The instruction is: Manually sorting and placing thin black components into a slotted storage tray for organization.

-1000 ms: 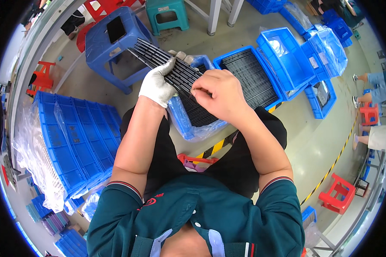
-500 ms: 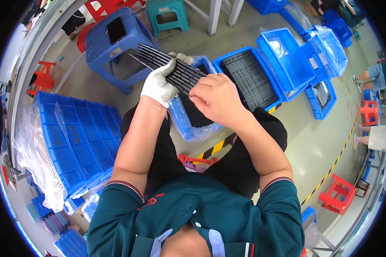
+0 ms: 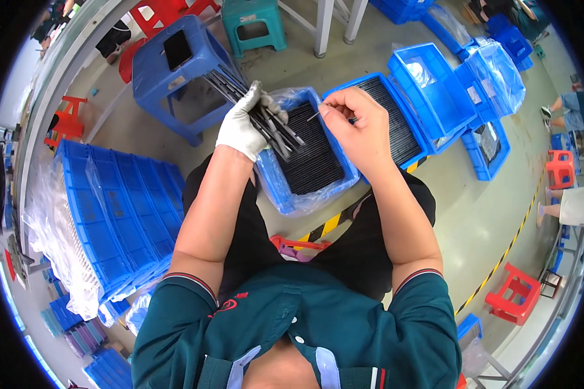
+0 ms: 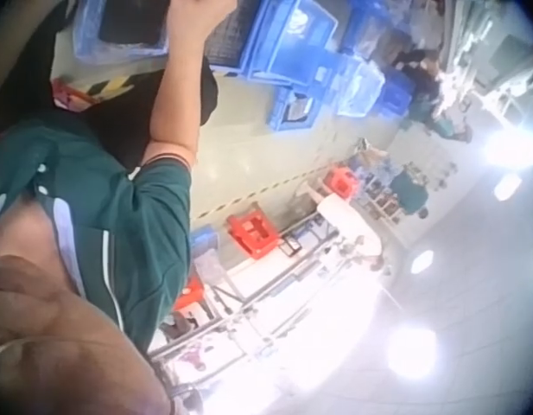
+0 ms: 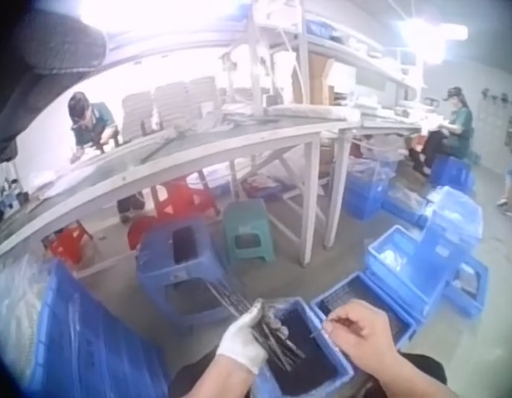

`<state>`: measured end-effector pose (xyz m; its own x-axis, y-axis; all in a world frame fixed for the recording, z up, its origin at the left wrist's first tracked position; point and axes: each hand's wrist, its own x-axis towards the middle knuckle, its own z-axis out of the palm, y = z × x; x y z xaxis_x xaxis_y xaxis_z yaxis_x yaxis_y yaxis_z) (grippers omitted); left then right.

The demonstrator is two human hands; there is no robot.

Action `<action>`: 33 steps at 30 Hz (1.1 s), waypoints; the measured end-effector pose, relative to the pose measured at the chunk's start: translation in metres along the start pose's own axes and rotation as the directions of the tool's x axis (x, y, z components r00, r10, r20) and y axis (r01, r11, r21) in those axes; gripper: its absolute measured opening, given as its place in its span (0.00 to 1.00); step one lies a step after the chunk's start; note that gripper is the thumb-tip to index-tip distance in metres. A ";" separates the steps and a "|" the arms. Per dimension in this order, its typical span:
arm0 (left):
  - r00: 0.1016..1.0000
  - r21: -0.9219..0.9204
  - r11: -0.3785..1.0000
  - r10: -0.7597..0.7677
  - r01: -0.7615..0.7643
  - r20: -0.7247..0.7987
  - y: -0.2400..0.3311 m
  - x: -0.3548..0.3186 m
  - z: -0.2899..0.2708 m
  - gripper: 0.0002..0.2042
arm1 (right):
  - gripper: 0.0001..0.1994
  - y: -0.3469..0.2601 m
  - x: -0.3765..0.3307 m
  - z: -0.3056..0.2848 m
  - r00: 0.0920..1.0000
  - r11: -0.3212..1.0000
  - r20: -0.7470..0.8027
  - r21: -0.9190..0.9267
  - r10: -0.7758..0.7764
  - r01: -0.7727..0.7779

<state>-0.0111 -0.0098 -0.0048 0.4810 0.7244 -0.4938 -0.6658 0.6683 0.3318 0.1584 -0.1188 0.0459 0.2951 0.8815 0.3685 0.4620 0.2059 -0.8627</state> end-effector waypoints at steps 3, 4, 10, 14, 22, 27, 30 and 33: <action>0.995 0.105 0.994 0.001 0.010 -0.104 -0.001 0.006 -0.003 0.12 | 0.04 0.001 -0.003 -0.005 1.000 1.000 -0.019 0.005 -0.003 0.003; 0.996 0.099 0.994 -0.038 0.046 -0.086 0.000 0.012 -0.011 0.13 | 0.05 0.001 -0.003 -0.006 1.000 1.000 -0.016 -0.006 -0.006 0.006; 0.954 0.251 0.947 -0.132 0.202 -0.269 -0.027 0.053 -0.050 0.15 | 0.04 0.002 -0.005 -0.027 0.999 0.999 -0.032 0.011 -0.032 0.032; 0.909 0.386 0.835 -0.288 0.392 -0.301 -0.049 0.077 -0.101 0.12 | 0.04 0.000 -0.010 -0.045 0.991 0.998 -0.117 -0.028 -0.065 0.062; 0.765 0.544 0.541 -0.404 0.642 -0.502 -0.097 0.096 -0.191 0.09 | 0.03 0.001 -0.036 -0.082 0.978 0.988 -0.150 -0.074 -0.145 0.135; 0.698 0.735 0.155 -0.488 0.660 -0.524 -0.117 0.121 -0.218 0.14 | 0.04 0.004 -0.047 -0.100 0.979 0.969 -0.140 -0.219 -0.151 0.118; 0.770 0.831 0.004 -0.379 0.556 -0.513 -0.133 0.142 -0.230 0.40 | 0.05 0.009 -0.051 -0.108 0.977 0.944 -0.129 -0.308 -0.169 0.123; 0.768 0.855 -0.161 -0.382 0.492 -0.514 -0.143 0.170 -0.243 0.52 | 0.07 0.013 -0.052 -0.113 0.982 0.921 -0.096 -0.370 -0.166 0.119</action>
<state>0.0271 -0.0237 -0.3317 0.3307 0.2141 -0.9191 0.8318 0.3939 0.3910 0.2436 -0.2095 0.0548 0.2934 0.7904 0.5378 0.7705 0.1375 -0.6224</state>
